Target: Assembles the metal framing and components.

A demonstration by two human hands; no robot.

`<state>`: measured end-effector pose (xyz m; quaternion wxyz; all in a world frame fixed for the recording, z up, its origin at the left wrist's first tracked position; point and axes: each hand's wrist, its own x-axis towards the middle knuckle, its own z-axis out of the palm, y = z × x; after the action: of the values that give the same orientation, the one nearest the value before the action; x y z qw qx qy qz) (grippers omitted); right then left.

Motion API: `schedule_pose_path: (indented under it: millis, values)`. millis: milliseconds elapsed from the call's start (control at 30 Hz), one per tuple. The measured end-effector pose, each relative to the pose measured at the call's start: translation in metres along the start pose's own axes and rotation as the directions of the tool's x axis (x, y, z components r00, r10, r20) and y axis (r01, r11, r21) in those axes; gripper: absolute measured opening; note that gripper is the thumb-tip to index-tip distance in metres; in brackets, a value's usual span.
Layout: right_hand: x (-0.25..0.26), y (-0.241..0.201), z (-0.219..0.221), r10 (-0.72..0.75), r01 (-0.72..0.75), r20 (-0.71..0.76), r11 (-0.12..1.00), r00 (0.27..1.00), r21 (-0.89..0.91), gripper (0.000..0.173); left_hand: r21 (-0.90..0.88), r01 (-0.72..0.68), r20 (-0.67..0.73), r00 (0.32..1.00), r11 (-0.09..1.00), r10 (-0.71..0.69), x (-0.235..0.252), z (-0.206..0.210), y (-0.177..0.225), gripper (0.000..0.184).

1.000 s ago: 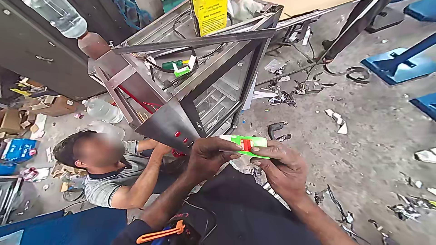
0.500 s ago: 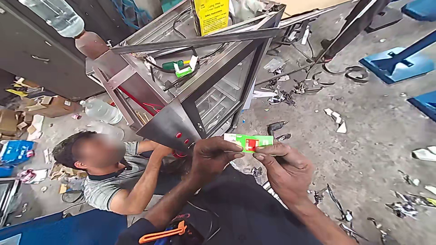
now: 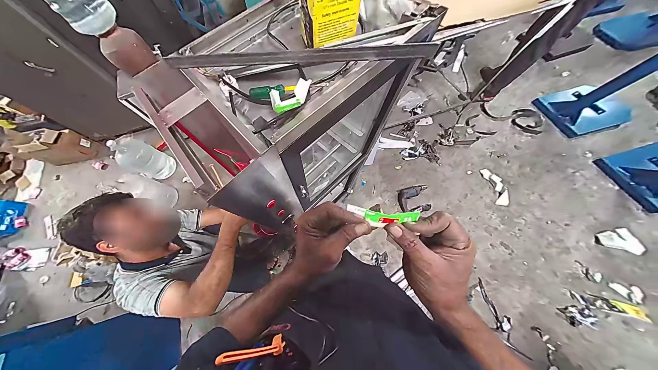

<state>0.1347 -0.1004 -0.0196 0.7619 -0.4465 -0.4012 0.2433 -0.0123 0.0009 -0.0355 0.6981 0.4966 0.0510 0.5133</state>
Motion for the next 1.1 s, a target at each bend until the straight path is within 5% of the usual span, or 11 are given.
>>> schedule_pose_path:
  millis: [133,300,467,633,700,833,1000,1100]
  values:
    - [-0.001,0.001,0.001,0.091,-0.087,0.083,0.995,0.992,-0.058,0.05,-0.005,0.033,-0.09,0.995,0.999,-0.033,0.004,0.005,0.004,0.035]
    - [-0.008,0.014,-0.005,0.282,-0.212,0.254,0.939,0.925,-0.269,0.015,0.243,0.129,-0.15,0.984,0.961,-0.095,0.014,-0.002,0.007,0.056]
    - [-0.014,0.032,0.006,0.361,-0.339,0.29,0.932,0.886,-0.128,0.013,0.174,0.285,-0.019,0.958,0.943,-0.286,0.009,-0.006,-0.001,0.018]
    - [-0.009,0.041,-0.028,0.087,0.061,0.334,0.911,0.938,-0.408,0.022,0.349,0.401,0.103,0.882,0.847,-0.46,0.024,-0.026,0.022,0.028]
    - [0.0,0.036,-0.039,0.037,0.15,0.402,0.894,0.915,-0.423,0.053,0.41,0.479,0.193,0.786,0.776,-0.587,0.03,-0.031,0.03,0.038]
    - [0.014,0.03,-0.04,-0.031,0.261,0.561,0.905,0.828,-0.335,0.027,0.338,0.562,0.344,0.673,0.755,-0.655,0.034,-0.03,0.024,0.02]
    - [0.007,0.032,-0.041,-0.12,0.307,0.512,0.904,0.85,-0.297,0.02,0.282,0.467,0.277,0.796,0.838,-0.538,0.028,-0.03,0.025,0.01]
    - [0.002,0.031,-0.041,-0.135,0.273,0.432,0.921,0.892,-0.277,0.017,0.254,0.291,0.319,0.875,0.923,-0.363,0.016,-0.036,0.022,0.03]
